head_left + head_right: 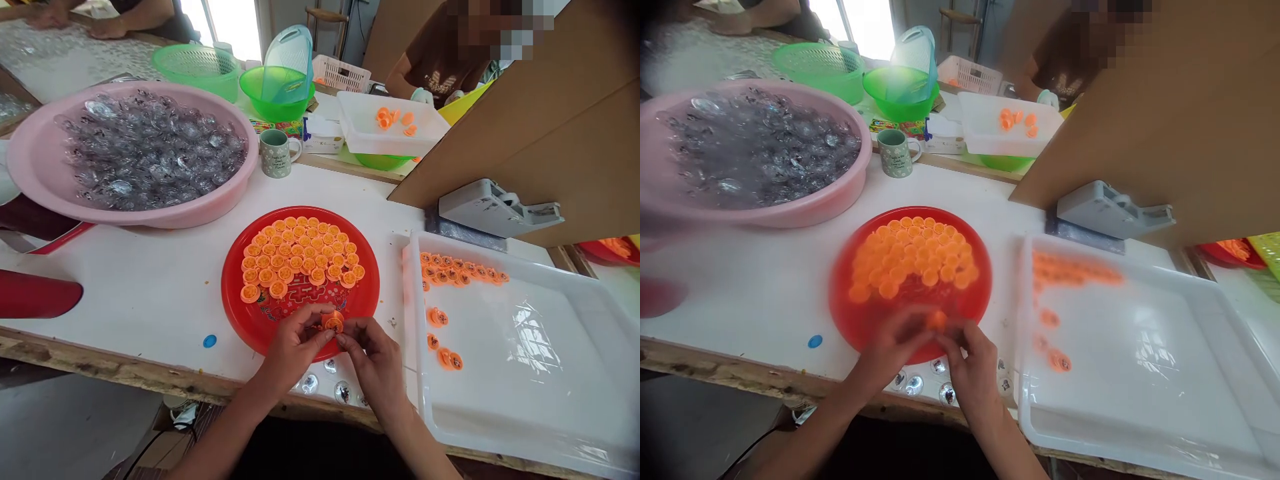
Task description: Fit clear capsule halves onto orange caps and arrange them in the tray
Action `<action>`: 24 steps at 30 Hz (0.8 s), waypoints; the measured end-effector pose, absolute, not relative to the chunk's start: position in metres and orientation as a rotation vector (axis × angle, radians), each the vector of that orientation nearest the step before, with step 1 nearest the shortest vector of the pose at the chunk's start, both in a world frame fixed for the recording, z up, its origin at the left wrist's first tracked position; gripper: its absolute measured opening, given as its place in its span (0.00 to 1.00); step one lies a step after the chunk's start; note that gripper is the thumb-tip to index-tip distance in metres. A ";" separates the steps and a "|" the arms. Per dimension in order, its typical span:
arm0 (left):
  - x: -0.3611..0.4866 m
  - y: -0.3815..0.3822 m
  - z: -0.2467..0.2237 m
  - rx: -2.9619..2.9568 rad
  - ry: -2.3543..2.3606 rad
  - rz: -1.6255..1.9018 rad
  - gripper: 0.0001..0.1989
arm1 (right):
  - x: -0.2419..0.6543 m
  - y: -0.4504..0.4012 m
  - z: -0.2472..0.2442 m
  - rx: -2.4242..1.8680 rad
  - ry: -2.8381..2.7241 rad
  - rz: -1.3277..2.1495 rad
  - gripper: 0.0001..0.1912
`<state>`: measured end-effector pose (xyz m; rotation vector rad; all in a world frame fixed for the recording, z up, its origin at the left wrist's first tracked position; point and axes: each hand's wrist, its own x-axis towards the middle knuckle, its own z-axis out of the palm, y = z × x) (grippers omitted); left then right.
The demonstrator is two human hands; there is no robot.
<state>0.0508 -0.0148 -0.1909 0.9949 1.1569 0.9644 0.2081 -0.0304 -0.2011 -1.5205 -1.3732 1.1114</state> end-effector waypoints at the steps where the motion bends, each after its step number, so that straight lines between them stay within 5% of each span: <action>1: 0.051 -0.015 -0.190 1.001 1.150 0.966 0.13 | 0.208 -0.031 -0.201 -1.508 -1.343 1.129 0.04; 13: 0.057 -0.022 -0.197 1.146 1.204 1.071 0.13 | 0.211 -0.036 -0.195 -1.523 -1.483 0.840 0.01; 24: 0.058 -0.024 -0.192 1.196 1.175 1.057 0.12 | 0.218 -0.041 -0.192 -1.330 -1.900 0.312 0.12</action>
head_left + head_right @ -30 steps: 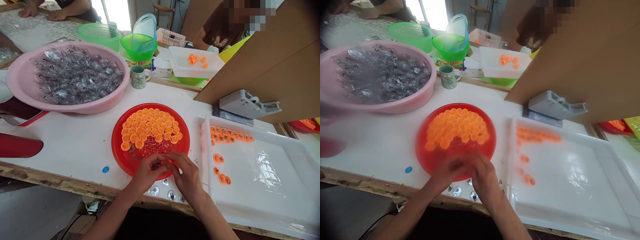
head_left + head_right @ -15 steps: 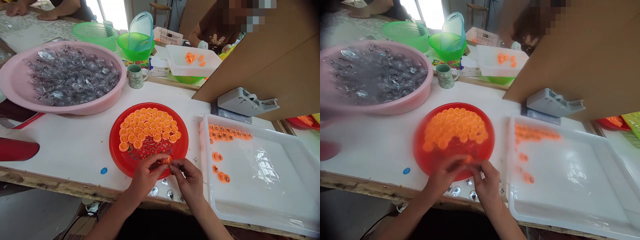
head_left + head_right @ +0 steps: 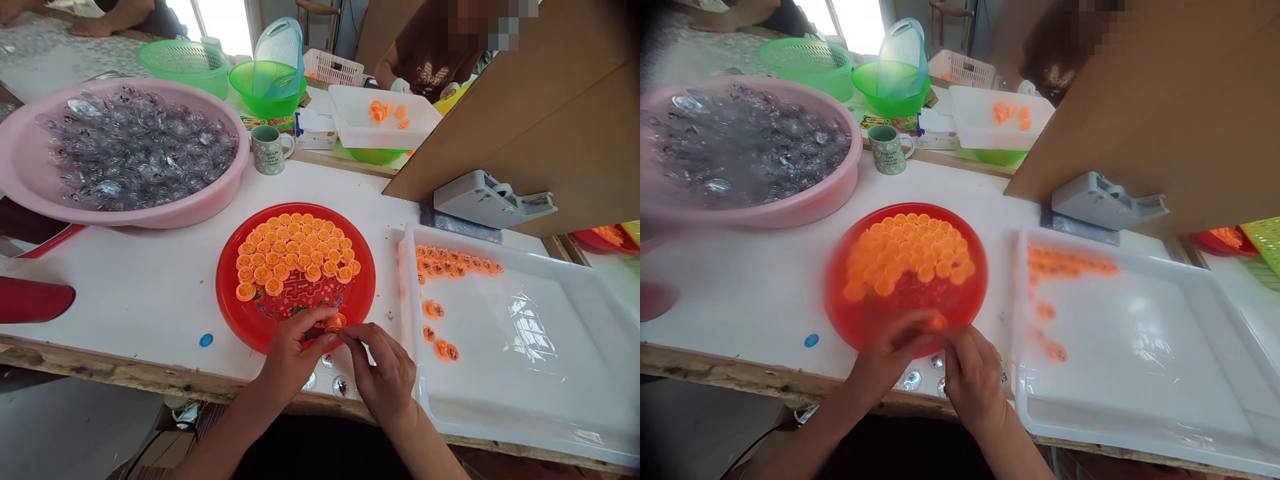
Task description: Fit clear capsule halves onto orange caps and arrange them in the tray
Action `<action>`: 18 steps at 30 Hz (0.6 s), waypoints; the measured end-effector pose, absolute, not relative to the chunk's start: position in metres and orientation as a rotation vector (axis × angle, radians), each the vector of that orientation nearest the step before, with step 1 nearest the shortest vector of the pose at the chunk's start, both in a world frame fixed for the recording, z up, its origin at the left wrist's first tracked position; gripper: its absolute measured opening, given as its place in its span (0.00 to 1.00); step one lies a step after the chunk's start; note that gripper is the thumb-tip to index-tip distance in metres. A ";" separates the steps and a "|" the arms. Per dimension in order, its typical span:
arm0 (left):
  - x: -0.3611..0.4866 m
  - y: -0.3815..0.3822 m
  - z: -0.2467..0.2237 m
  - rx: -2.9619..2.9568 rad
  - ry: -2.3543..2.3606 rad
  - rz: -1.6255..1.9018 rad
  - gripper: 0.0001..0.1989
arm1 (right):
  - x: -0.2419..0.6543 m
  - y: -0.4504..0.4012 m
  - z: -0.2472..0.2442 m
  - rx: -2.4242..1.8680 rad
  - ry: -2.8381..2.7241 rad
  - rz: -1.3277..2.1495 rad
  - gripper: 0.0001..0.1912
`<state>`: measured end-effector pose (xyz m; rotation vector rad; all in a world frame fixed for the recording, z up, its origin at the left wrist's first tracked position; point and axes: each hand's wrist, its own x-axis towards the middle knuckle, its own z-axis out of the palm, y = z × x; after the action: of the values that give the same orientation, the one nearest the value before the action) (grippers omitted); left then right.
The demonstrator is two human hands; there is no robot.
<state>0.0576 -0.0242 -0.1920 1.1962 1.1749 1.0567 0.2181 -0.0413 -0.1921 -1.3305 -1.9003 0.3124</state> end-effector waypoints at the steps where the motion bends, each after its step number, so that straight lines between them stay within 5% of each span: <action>1: 0.057 -0.024 -0.192 1.210 1.172 1.052 0.12 | 0.219 -0.041 -0.192 -1.319 -1.931 0.305 0.12; 18: 0.060 -0.028 -0.188 1.417 1.236 1.168 0.18 | 0.209 -0.038 -0.188 -1.314 -1.771 0.689 0.16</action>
<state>0.0601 -0.0279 -0.1882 1.4173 1.2364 1.1679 0.2087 -0.0375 -0.1881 -1.3139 -1.7707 0.6893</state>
